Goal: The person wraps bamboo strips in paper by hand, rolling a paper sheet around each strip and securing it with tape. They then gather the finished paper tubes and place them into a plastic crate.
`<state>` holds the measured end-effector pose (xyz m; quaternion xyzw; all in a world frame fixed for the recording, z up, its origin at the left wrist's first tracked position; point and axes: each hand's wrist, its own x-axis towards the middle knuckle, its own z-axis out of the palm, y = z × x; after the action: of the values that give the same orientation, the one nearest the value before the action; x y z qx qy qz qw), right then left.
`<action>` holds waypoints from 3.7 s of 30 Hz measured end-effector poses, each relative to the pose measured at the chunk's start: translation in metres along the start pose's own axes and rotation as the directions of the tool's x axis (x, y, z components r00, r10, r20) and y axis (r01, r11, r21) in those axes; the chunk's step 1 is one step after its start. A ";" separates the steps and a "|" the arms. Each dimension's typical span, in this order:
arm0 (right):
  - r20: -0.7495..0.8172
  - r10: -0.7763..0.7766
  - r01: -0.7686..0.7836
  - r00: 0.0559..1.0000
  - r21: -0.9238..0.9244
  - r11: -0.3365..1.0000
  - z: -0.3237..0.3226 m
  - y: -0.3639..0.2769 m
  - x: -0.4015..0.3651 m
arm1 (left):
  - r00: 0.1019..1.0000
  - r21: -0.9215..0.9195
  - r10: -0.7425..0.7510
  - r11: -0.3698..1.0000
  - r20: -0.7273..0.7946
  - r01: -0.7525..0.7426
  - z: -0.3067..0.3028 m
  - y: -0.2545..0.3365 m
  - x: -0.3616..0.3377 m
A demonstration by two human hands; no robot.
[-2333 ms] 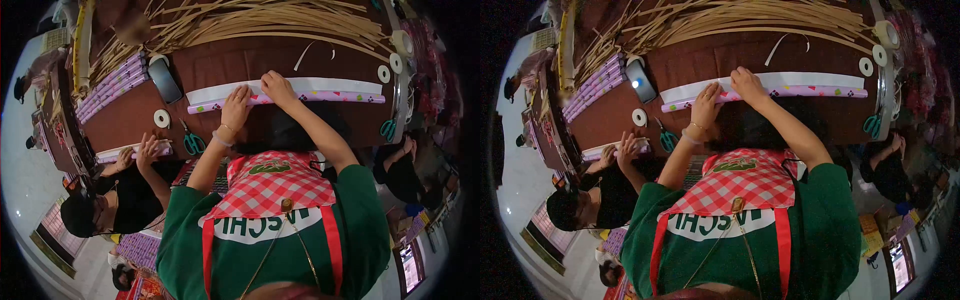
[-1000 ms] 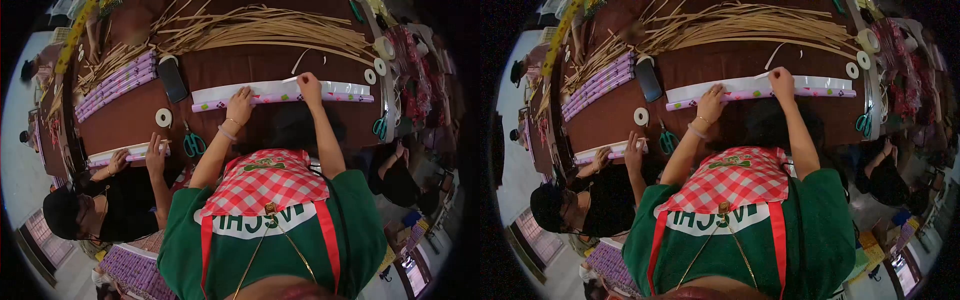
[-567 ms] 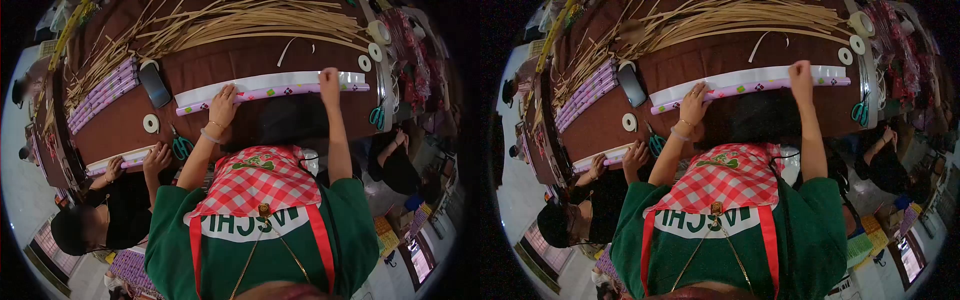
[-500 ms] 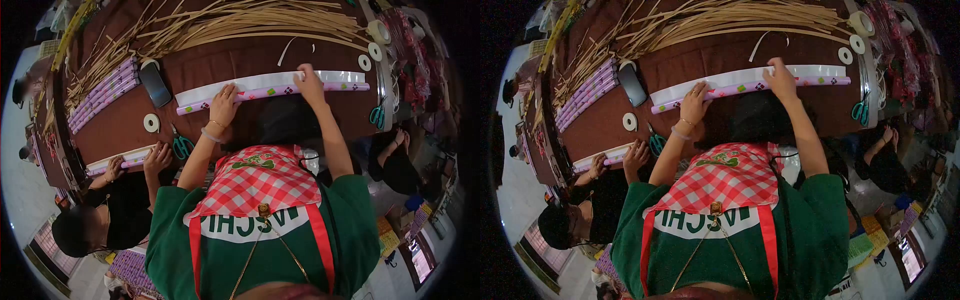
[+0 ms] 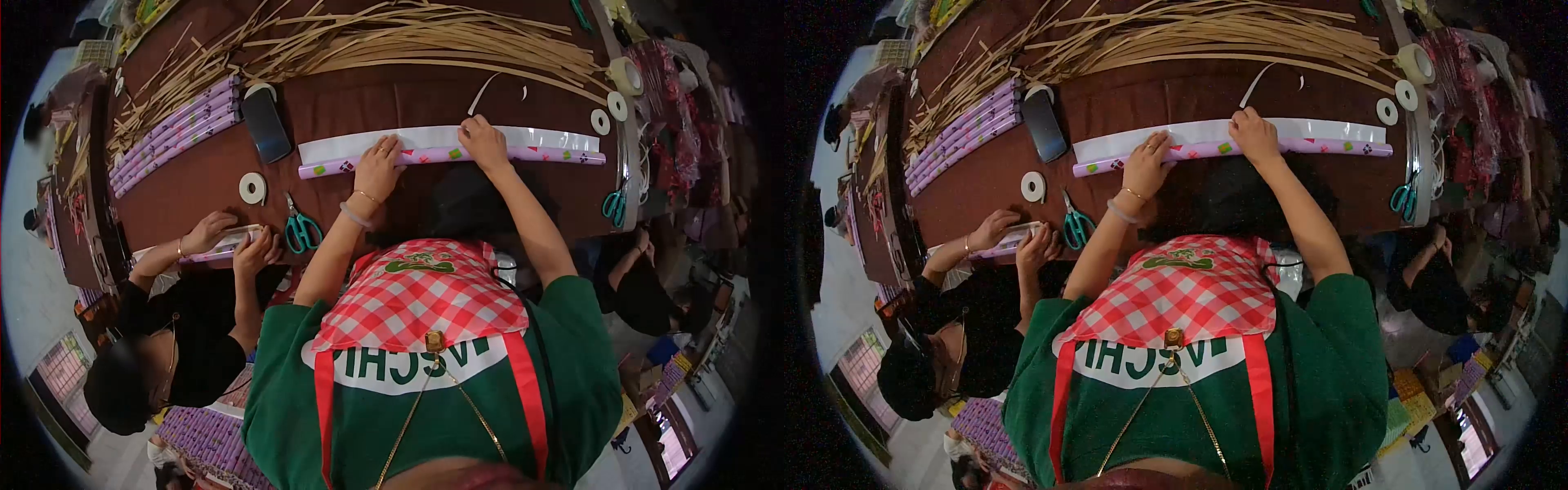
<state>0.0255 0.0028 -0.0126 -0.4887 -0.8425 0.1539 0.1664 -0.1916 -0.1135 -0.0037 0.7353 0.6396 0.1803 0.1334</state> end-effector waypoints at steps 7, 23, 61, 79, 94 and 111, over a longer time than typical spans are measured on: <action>0.033 -0.045 0.047 0.998 -0.062 0.997 -0.003 0.000 0.004 | 1.000 0.003 -0.004 1.000 0.001 0.004 0.001 0.000 -0.001; -0.008 -0.196 0.195 0.981 -0.065 0.979 -0.002 0.002 0.009 | 1.000 0.003 -0.010 1.000 -0.005 0.010 -0.002 0.001 -0.001; 0.159 0.173 -0.183 0.972 0.049 0.982 -0.002 0.000 0.016 | 1.000 -0.002 -0.013 1.000 -0.014 0.013 -0.002 0.003 -0.001; 0.204 0.137 -0.153 0.969 0.067 0.986 -0.008 0.002 0.017 | 0.999 -0.017 -0.039 0.999 0.018 0.040 -0.001 0.002 -0.001; 0.207 0.122 -0.139 0.971 0.071 0.988 -0.008 0.003 0.018 | 1.000 -0.018 -0.015 1.000 -0.026 0.015 -0.002 0.002 0.000; 0.080 0.412 -0.418 0.908 0.275 0.866 -0.009 0.019 0.009 | 1.000 -0.050 -0.024 0.998 -0.001 0.024 -0.003 0.003 0.002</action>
<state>0.0396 0.0207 -0.0115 -0.6275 -0.6882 0.3105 0.1901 -0.1898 -0.1122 0.0009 0.7238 0.6437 0.1953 0.1534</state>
